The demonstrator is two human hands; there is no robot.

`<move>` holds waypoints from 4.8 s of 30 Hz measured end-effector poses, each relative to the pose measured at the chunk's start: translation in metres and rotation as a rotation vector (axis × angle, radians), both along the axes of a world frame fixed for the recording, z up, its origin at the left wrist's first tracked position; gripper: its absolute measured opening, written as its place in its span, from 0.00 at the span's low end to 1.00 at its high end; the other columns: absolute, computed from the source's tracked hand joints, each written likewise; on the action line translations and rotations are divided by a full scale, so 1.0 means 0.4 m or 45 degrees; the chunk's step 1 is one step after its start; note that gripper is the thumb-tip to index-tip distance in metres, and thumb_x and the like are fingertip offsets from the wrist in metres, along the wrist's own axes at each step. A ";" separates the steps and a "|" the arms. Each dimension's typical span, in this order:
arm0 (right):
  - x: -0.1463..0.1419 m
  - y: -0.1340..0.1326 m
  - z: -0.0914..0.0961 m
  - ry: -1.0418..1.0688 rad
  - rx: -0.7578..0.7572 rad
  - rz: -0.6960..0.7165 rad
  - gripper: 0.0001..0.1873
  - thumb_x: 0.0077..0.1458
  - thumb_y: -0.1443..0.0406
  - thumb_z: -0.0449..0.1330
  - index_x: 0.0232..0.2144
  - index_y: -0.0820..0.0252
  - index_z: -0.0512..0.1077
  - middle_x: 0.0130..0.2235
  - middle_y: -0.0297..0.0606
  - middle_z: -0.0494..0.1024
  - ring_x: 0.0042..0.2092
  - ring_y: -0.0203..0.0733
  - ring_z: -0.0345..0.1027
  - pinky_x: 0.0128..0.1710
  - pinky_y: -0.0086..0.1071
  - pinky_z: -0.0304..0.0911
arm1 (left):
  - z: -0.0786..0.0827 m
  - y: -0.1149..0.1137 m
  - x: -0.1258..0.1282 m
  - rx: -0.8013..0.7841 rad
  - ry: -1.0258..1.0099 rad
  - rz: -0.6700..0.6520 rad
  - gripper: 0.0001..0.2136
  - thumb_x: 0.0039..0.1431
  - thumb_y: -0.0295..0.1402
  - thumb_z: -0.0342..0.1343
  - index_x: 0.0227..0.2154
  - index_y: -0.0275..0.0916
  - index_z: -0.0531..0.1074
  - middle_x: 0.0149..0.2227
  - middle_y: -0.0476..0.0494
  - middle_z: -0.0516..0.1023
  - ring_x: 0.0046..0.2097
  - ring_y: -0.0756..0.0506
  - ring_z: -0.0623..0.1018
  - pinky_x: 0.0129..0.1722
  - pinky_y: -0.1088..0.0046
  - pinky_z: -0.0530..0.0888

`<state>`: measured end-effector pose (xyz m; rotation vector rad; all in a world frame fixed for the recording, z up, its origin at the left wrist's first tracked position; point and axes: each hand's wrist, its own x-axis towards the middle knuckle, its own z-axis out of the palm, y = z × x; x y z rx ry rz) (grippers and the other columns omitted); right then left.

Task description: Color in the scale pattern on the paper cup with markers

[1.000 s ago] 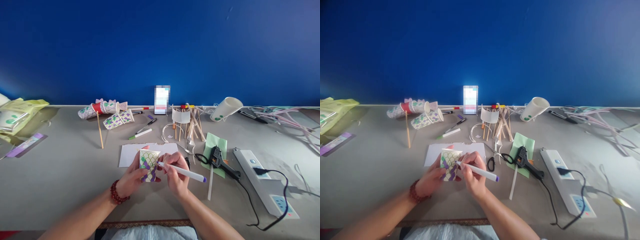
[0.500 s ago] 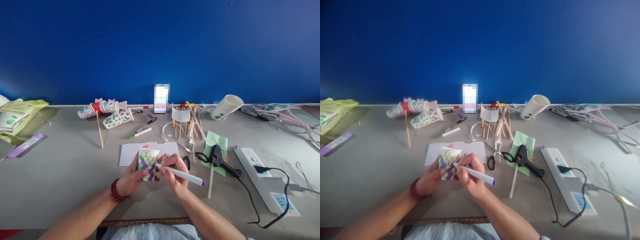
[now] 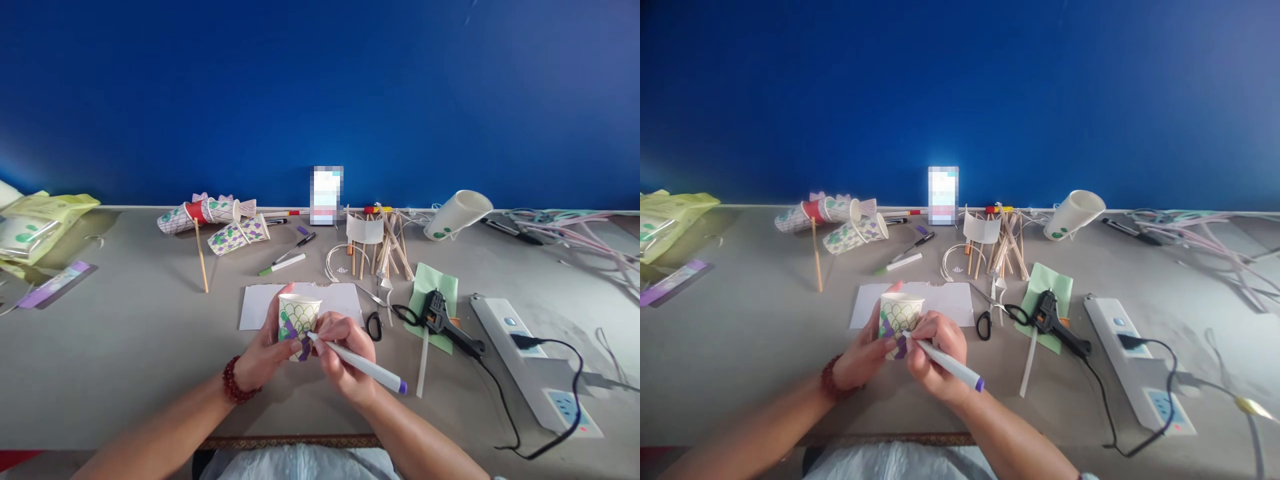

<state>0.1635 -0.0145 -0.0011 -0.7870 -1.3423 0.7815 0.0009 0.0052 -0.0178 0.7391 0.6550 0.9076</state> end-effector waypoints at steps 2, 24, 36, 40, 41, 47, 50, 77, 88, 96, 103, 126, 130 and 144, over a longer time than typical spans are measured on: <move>-0.001 0.001 0.001 -0.003 -0.004 -0.017 0.07 0.65 0.63 0.59 0.32 0.52 0.68 0.24 0.31 0.70 0.26 0.40 0.64 0.30 0.38 0.66 | 0.002 0.000 0.001 0.012 0.007 0.000 0.46 0.53 0.38 0.72 0.72 0.57 0.55 0.49 0.45 0.79 0.46 0.44 0.77 0.46 0.67 0.74; 0.003 0.005 -0.007 -0.024 0.014 -0.025 0.07 0.66 0.62 0.59 0.33 0.53 0.68 0.25 0.31 0.69 0.27 0.39 0.64 0.28 0.35 0.63 | -0.004 0.001 0.000 0.009 0.018 0.007 0.48 0.53 0.36 0.73 0.73 0.58 0.53 0.46 0.47 0.78 0.45 0.46 0.76 0.45 0.70 0.74; 0.002 0.006 -0.009 -0.027 -0.010 -0.086 0.09 0.66 0.60 0.59 0.32 0.53 0.67 0.25 0.32 0.69 0.27 0.40 0.65 0.28 0.35 0.63 | 0.002 0.001 -0.001 0.004 0.005 0.003 0.47 0.54 0.36 0.72 0.73 0.56 0.53 0.48 0.43 0.80 0.46 0.44 0.78 0.46 0.68 0.76; 0.003 0.005 -0.012 -0.016 -0.005 -0.080 0.10 0.66 0.61 0.59 0.31 0.54 0.67 0.24 0.31 0.69 0.28 0.40 0.65 0.29 0.35 0.63 | -0.002 0.002 -0.001 0.000 -0.004 0.010 0.48 0.53 0.36 0.72 0.73 0.57 0.52 0.49 0.44 0.80 0.47 0.44 0.78 0.46 0.69 0.76; 0.002 0.005 -0.014 -0.010 -0.003 -0.074 0.10 0.66 0.61 0.59 0.32 0.54 0.67 0.24 0.31 0.68 0.28 0.40 0.65 0.29 0.35 0.63 | -0.002 0.002 0.000 0.002 -0.005 0.010 0.48 0.53 0.35 0.72 0.73 0.57 0.52 0.49 0.44 0.80 0.47 0.44 0.78 0.46 0.69 0.76; 0.002 0.006 -0.016 0.030 -0.015 -0.064 0.08 0.65 0.63 0.60 0.33 0.54 0.67 0.25 0.31 0.69 0.28 0.39 0.63 0.30 0.34 0.63 | 0.000 0.000 0.001 0.000 -0.030 0.001 0.46 0.54 0.35 0.72 0.72 0.58 0.55 0.49 0.44 0.80 0.47 0.44 0.79 0.47 0.70 0.76; 0.002 0.006 -0.017 0.021 -0.003 -0.045 0.08 0.66 0.63 0.59 0.32 0.54 0.67 0.25 0.31 0.69 0.28 0.39 0.63 0.30 0.34 0.62 | 0.003 0.000 0.001 -0.003 -0.023 0.020 0.45 0.54 0.35 0.72 0.72 0.57 0.57 0.47 0.45 0.80 0.46 0.45 0.79 0.46 0.70 0.76; 0.002 0.006 -0.026 0.069 -0.025 -0.052 0.08 0.66 0.62 0.60 0.33 0.53 0.67 0.25 0.32 0.70 0.28 0.40 0.63 0.31 0.36 0.63 | 0.012 0.000 0.004 -0.039 -0.043 0.018 0.45 0.54 0.35 0.72 0.71 0.58 0.57 0.49 0.45 0.81 0.47 0.44 0.80 0.46 0.69 0.76; 0.002 0.007 -0.015 0.021 -0.003 -0.023 0.10 0.67 0.59 0.59 0.32 0.53 0.67 0.24 0.31 0.69 0.27 0.40 0.62 0.30 0.35 0.63 | 0.017 0.000 0.005 -0.042 -0.006 0.013 0.47 0.53 0.37 0.73 0.72 0.58 0.55 0.46 0.46 0.81 0.44 0.44 0.79 0.45 0.69 0.76; -0.001 0.011 -0.013 0.003 0.026 -0.045 0.11 0.67 0.58 0.59 0.32 0.53 0.66 0.23 0.31 0.68 0.26 0.39 0.62 0.28 0.36 0.63 | 0.019 0.000 0.005 -0.054 0.004 0.018 0.48 0.52 0.38 0.73 0.73 0.59 0.54 0.47 0.45 0.81 0.46 0.43 0.78 0.47 0.66 0.75; 0.001 0.010 -0.016 0.025 0.021 -0.027 0.12 0.67 0.56 0.58 0.32 0.53 0.67 0.23 0.31 0.69 0.26 0.39 0.62 0.28 0.36 0.63 | 0.016 0.000 0.007 -0.054 -0.008 0.037 0.46 0.52 0.37 0.73 0.71 0.61 0.56 0.46 0.47 0.81 0.44 0.45 0.78 0.45 0.69 0.75; 0.001 0.008 -0.015 0.018 0.009 -0.056 0.13 0.67 0.56 0.58 0.31 0.53 0.66 0.23 0.31 0.69 0.26 0.39 0.62 0.28 0.36 0.63 | 0.014 -0.002 0.004 -0.054 -0.001 0.026 0.47 0.52 0.37 0.73 0.72 0.61 0.56 0.46 0.47 0.81 0.45 0.44 0.79 0.45 0.68 0.76; 0.002 0.009 -0.016 -0.010 0.007 -0.048 0.11 0.67 0.57 0.58 0.33 0.53 0.67 0.24 0.32 0.69 0.27 0.40 0.63 0.28 0.36 0.64 | 0.016 -0.001 0.005 -0.053 0.001 0.029 0.47 0.52 0.37 0.73 0.72 0.60 0.56 0.47 0.47 0.81 0.45 0.44 0.79 0.46 0.68 0.76; 0.001 0.007 -0.018 0.019 -0.016 -0.056 0.10 0.67 0.60 0.59 0.33 0.54 0.68 0.25 0.32 0.69 0.29 0.40 0.64 0.30 0.35 0.62 | 0.022 -0.001 0.006 -0.062 0.002 0.035 0.48 0.51 0.37 0.74 0.72 0.59 0.55 0.47 0.45 0.81 0.45 0.44 0.79 0.46 0.68 0.76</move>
